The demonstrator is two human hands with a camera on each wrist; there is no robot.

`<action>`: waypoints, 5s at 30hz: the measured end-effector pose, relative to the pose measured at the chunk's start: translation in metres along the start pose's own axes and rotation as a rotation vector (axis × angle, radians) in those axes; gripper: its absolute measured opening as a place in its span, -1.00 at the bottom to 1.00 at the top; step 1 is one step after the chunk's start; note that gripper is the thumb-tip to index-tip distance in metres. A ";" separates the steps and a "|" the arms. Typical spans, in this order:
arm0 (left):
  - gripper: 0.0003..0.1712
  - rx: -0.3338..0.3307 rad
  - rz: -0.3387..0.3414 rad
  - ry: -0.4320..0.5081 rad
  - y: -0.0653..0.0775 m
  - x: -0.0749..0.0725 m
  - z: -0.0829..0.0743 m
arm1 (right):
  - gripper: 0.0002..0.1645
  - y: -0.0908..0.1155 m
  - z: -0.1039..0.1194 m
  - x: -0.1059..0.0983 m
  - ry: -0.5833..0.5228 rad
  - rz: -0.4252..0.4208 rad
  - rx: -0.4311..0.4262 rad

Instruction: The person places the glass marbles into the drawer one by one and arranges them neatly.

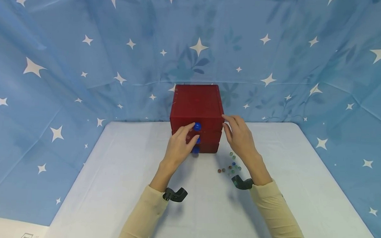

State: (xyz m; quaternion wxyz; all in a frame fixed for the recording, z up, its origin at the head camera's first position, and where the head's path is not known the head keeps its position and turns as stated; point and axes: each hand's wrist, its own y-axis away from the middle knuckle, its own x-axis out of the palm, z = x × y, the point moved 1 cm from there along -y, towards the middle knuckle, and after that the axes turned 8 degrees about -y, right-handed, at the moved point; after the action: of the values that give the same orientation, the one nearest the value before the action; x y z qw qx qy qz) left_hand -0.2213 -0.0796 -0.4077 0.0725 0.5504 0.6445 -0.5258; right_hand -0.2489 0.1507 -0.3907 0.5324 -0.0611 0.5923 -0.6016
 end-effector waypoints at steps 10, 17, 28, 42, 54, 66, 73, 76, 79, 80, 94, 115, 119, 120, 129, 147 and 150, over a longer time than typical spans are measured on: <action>-0.49 0.003 -0.012 0.027 -0.004 0.004 0.002 | -0.72 -0.003 -0.001 0.002 -0.061 -0.034 0.033; -0.51 0.013 -0.018 0.027 -0.008 0.007 0.004 | -0.75 -0.006 -0.001 0.001 -0.096 -0.052 0.051; -0.57 0.010 -0.022 0.036 -0.014 0.012 0.006 | -0.82 -0.009 -0.004 0.003 -0.113 -0.098 0.060; -0.57 -0.048 -0.015 0.075 -0.016 0.015 0.002 | -0.82 -0.010 -0.003 0.004 -0.093 -0.106 0.047; -0.57 -0.067 -0.021 0.062 -0.019 0.017 0.000 | -0.82 -0.010 -0.003 0.005 -0.100 -0.121 0.049; -0.58 -0.060 -0.032 0.094 -0.017 0.018 0.001 | -0.81 -0.010 -0.003 0.003 -0.105 -0.108 0.059; -0.59 -0.045 -0.040 0.102 -0.014 0.017 0.001 | -0.82 -0.010 -0.003 0.003 -0.108 -0.101 0.054; -0.59 -0.034 -0.049 0.101 -0.013 0.017 0.001 | -0.82 -0.010 -0.003 0.002 -0.115 -0.104 0.047; -0.60 -0.022 -0.056 0.114 -0.012 0.017 0.001 | -0.82 -0.010 -0.004 0.002 -0.123 -0.107 0.046; -0.60 -0.018 -0.057 0.120 -0.011 0.016 0.001 | -0.82 -0.010 -0.004 0.002 -0.127 -0.109 0.047; -0.59 0.010 -0.058 0.133 -0.004 0.014 -0.001 | -0.81 -0.010 -0.007 0.002 -0.151 -0.115 0.061; -0.60 0.046 -0.075 0.121 0.009 0.007 -0.007 | -0.80 -0.011 -0.007 0.004 -0.141 -0.107 0.058; -0.61 0.050 -0.060 0.114 0.010 0.006 -0.009 | -0.80 -0.011 -0.008 0.004 -0.137 -0.111 0.062; -0.61 0.051 -0.058 0.114 0.010 0.005 -0.009 | -0.80 -0.011 -0.008 0.004 -0.137 -0.110 0.063; -0.61 0.063 -0.065 0.103 0.013 0.003 -0.011 | -0.78 -0.010 -0.008 0.003 -0.125 -0.096 0.084; -0.60 0.055 -0.035 0.102 0.021 -0.002 -0.016 | -0.80 -0.011 -0.008 0.004 -0.138 -0.110 0.070; -0.60 0.053 -0.032 0.107 0.022 -0.002 -0.016 | -0.80 -0.011 -0.008 0.004 -0.142 -0.109 0.070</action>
State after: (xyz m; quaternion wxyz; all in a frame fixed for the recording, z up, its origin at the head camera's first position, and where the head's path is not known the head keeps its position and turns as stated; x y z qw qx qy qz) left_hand -0.1953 -0.0721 -0.4120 0.0148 0.5689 0.6420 -0.5138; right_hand -0.2625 0.1506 -0.3870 0.5415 -0.1170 0.5273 -0.6442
